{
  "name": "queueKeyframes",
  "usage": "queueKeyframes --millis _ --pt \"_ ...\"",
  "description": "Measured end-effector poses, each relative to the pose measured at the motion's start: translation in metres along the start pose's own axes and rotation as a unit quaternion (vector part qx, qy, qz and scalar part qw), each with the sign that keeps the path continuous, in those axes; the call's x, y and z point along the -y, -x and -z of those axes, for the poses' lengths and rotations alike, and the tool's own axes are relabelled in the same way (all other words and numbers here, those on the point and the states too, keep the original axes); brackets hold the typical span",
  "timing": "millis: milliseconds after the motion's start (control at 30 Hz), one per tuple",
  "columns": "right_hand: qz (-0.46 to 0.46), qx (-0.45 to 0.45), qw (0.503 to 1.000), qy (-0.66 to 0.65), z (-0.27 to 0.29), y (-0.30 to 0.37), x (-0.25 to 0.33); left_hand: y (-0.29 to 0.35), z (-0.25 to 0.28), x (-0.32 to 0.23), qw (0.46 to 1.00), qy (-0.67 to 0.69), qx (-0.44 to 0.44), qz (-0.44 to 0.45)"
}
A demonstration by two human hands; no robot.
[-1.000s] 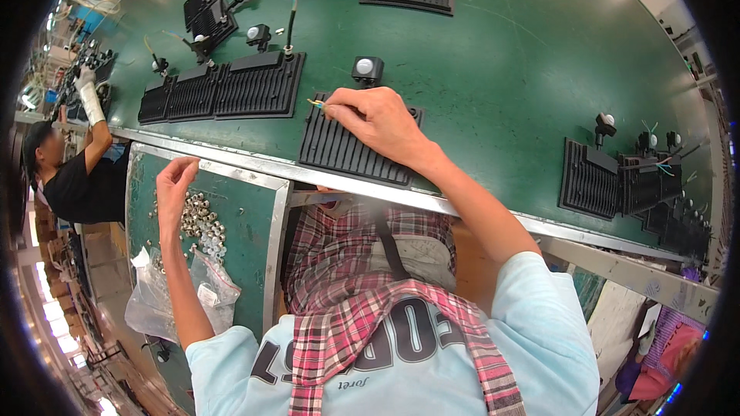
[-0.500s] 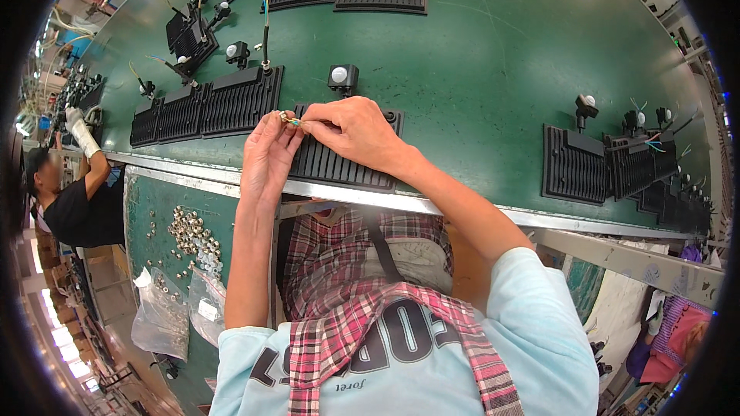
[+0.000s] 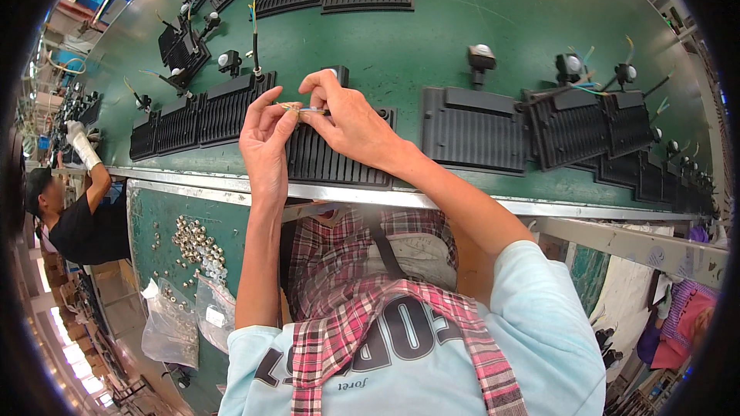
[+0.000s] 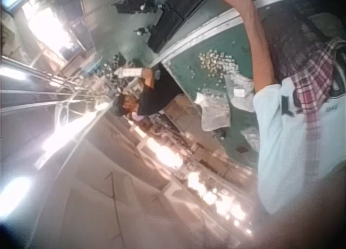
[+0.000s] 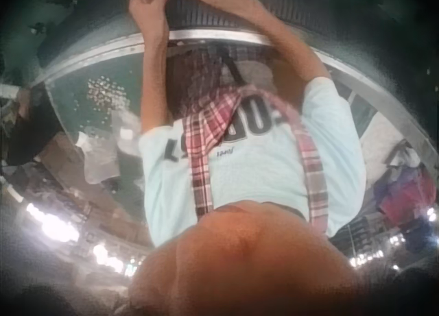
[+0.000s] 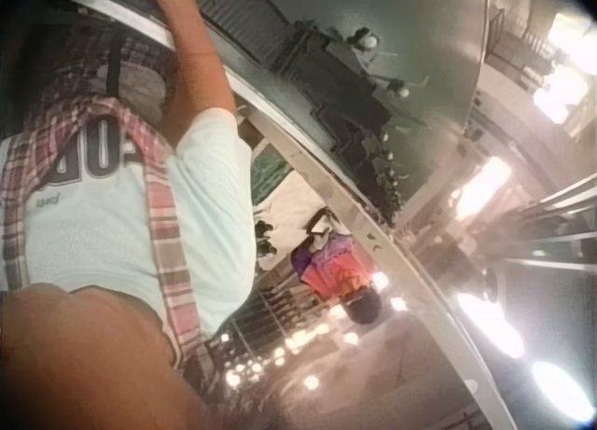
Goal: The person assembles a floodlight fixture by hand, connecting electrical wires to a light fixture base and securing a motion sensor with a plastic nut.
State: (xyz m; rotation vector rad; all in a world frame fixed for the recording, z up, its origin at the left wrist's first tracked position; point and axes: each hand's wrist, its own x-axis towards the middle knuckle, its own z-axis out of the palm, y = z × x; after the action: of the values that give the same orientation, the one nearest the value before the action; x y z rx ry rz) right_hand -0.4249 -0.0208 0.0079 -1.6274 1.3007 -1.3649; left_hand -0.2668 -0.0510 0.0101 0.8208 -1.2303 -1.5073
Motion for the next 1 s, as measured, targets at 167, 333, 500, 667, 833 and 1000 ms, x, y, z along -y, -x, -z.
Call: queueKeyframes --millis 167,333,500,667,833,1000 --pt "0.074 0.028 0.997 0.009 0.02 0.001 0.006 -0.011 -0.019 -0.002 1.0 -0.004 0.016 -0.011" --pt "0.032 -0.014 0.999 -0.013 0.055 -0.006 0.014 -0.011 -0.032 0.005 0.994 -0.069 0.064 -0.064" --pt "0.003 0.018 0.999 0.035 0.095 -0.014 -0.006 0.018 -0.03 0.028 0.908 -0.362 0.156 -0.142" --pt "-0.192 0.037 0.928 0.317 0.106 -0.02 0.025 0.036 -0.029 0.046 0.78 -0.537 0.228 -0.226" --pt "-0.147 0.146 0.948 0.24 0.083 0.005 -0.019 0.035 -0.031 0.047 0.757 -0.564 0.241 -0.224" --pt "-0.083 0.025 0.978 0.191 0.089 0.02 -0.017 0.017 -0.028 0.047 0.742 -0.586 0.22 -0.241"
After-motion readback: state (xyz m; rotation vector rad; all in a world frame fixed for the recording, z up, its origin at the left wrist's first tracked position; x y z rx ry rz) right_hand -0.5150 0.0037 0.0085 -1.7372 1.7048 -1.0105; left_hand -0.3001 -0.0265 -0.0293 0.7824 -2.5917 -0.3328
